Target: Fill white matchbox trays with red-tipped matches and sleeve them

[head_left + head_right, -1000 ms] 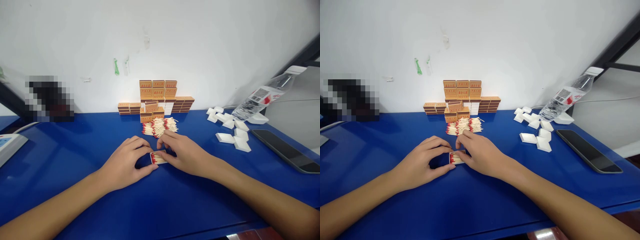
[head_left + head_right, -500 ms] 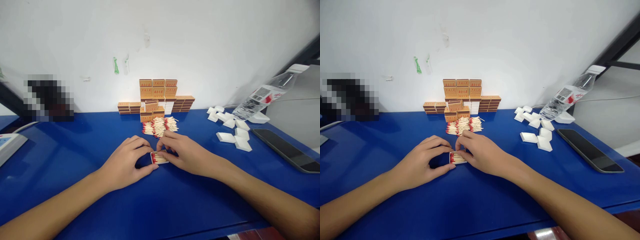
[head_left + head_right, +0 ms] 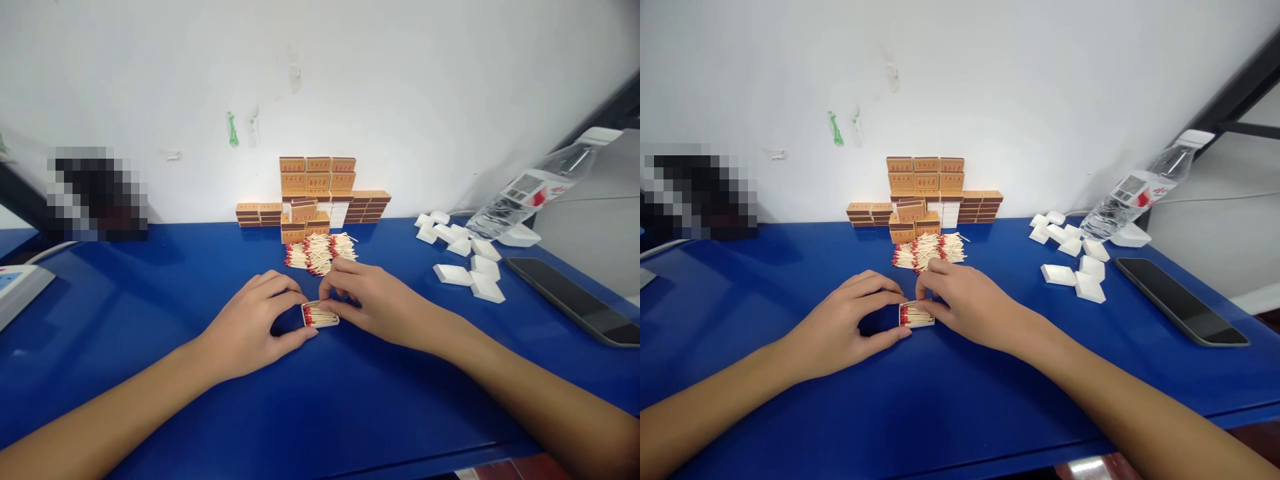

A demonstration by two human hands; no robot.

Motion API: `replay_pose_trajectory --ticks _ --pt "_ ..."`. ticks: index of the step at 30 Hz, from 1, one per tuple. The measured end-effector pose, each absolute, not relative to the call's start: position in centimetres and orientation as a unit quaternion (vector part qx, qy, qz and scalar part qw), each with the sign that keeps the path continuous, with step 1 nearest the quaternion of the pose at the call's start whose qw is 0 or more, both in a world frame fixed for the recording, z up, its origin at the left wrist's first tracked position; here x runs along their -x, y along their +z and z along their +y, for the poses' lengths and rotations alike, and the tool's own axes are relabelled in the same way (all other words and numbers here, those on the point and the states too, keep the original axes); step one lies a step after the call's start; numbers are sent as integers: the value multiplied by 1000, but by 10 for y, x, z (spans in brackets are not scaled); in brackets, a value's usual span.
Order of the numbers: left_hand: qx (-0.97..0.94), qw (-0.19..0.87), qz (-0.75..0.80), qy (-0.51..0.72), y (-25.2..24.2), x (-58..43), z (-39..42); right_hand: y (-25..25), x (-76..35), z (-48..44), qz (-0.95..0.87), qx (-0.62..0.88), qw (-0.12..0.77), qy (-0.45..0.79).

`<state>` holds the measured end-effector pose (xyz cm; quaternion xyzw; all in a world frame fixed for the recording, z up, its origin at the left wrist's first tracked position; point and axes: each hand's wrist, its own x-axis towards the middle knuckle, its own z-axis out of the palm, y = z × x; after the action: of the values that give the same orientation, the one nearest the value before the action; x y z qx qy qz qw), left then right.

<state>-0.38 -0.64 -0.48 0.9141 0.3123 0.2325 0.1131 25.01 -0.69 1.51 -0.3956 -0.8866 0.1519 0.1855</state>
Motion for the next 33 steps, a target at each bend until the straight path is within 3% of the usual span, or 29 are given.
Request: replay_pose_trajectory --ticks 33 --pt "-915 112 312 231 -4 3 -7 18 -253 -7 -915 361 158 86"
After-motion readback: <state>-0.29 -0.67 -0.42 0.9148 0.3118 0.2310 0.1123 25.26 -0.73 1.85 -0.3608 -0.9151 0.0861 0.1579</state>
